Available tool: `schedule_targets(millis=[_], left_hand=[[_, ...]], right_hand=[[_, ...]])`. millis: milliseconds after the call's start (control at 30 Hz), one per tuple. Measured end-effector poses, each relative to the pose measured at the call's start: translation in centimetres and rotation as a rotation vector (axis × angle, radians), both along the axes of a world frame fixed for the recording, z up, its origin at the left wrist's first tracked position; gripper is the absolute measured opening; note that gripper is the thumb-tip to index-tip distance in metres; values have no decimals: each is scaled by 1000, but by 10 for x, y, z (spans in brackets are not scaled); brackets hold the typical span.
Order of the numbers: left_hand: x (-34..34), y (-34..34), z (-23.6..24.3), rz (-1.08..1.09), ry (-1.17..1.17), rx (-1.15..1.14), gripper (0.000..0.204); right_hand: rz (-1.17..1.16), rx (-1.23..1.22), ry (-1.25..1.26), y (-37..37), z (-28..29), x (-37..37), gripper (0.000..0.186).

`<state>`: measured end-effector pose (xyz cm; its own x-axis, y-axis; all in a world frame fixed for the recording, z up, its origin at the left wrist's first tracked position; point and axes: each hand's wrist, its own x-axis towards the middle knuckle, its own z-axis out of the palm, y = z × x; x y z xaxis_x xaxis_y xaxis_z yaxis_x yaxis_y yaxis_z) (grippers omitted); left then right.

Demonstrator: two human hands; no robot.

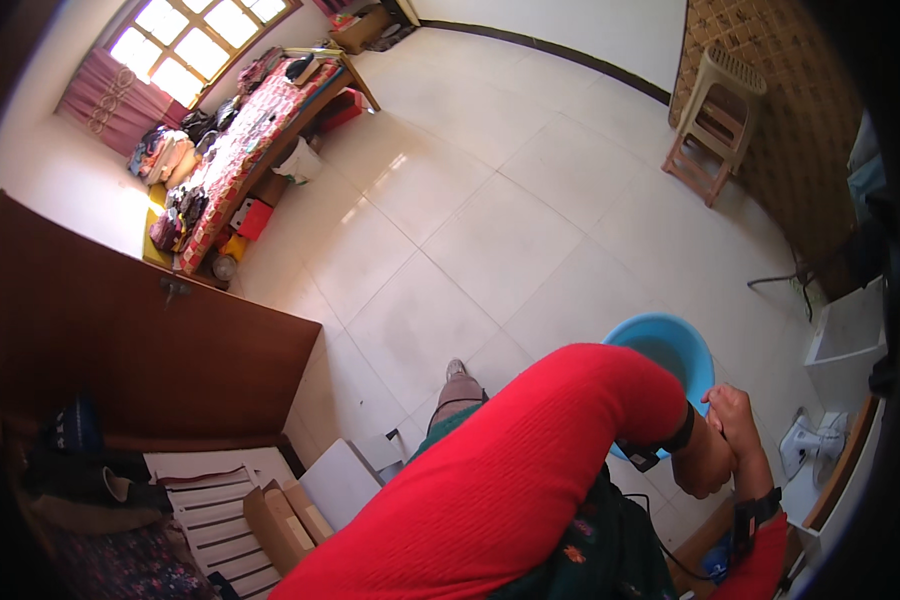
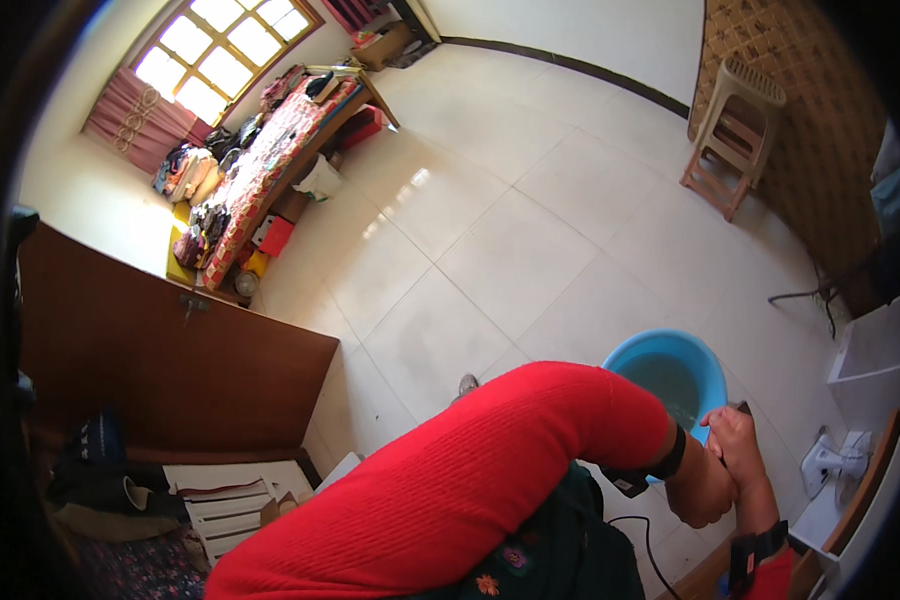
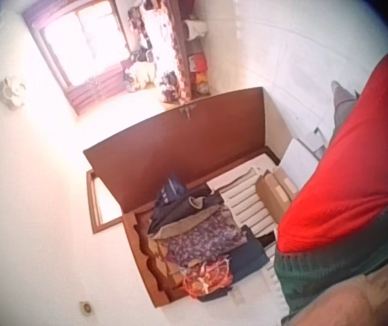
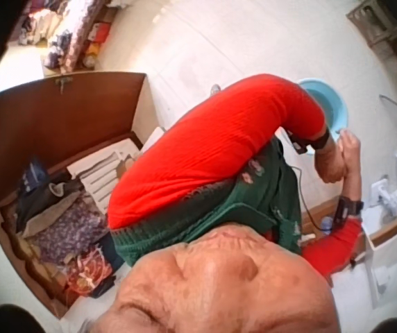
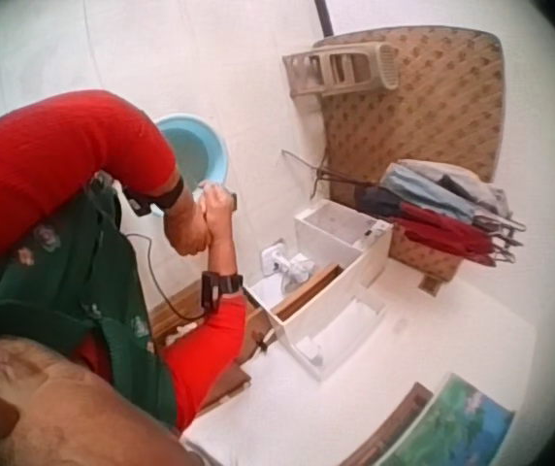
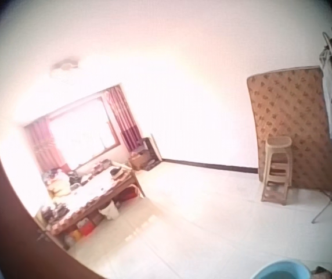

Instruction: The person carries a blue basin of water from the living room to the bathroom, empties it, and refills it with clean water. They then return to the living room, place the basin on the floor, and use a dark cloth to wipe the tiled floor.

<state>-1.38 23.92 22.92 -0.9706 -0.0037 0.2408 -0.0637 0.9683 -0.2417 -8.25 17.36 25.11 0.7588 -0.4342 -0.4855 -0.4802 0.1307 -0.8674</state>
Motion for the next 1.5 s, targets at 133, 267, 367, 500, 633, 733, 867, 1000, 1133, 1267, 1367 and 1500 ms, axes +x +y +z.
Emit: schedule_targets(millis=[133,267,367,500,633,733,867,1000,1133,1267,1367,1500], left_hand=[[-13,-1,-25,-38,43,24,18],[-19,4,-42,-38,129,50,19],[-4,11,-41,-1,240,124,12],[53,26,-27,137,520,223,19],[127,60,-23,528,1112,609,54],[195,92,-28,844,1370,1092,54],[306,146,-44,1143,1846,1397,40],[413,228,-61,1501,2032,1259,46],[481,314,-52,1247,2413,1539,54],[535,367,-50,797,2495,1641,53],[581,380,-59,1058,2361,1640,57],[645,376,-72,1123,2370,1606,60]], right_hand=[[-48,6,49,2,-16,-11,23],[-82,33,100,1,-37,-21,22],[-153,44,151,-1,-53,-25,20],[-491,94,121,0,-58,-20,23],[-919,285,-177,16,-41,27,20],[-670,133,-365,30,-25,109,16],[-71,-874,-214,95,-4,232,21],[467,-1222,-381,170,7,343,33],[738,-1158,-412,237,-16,443,69],[693,-1059,-325,277,-45,518,79],[646,-952,-275,290,-57,567,82],[600,-885,-262,296,-73,639,73]])
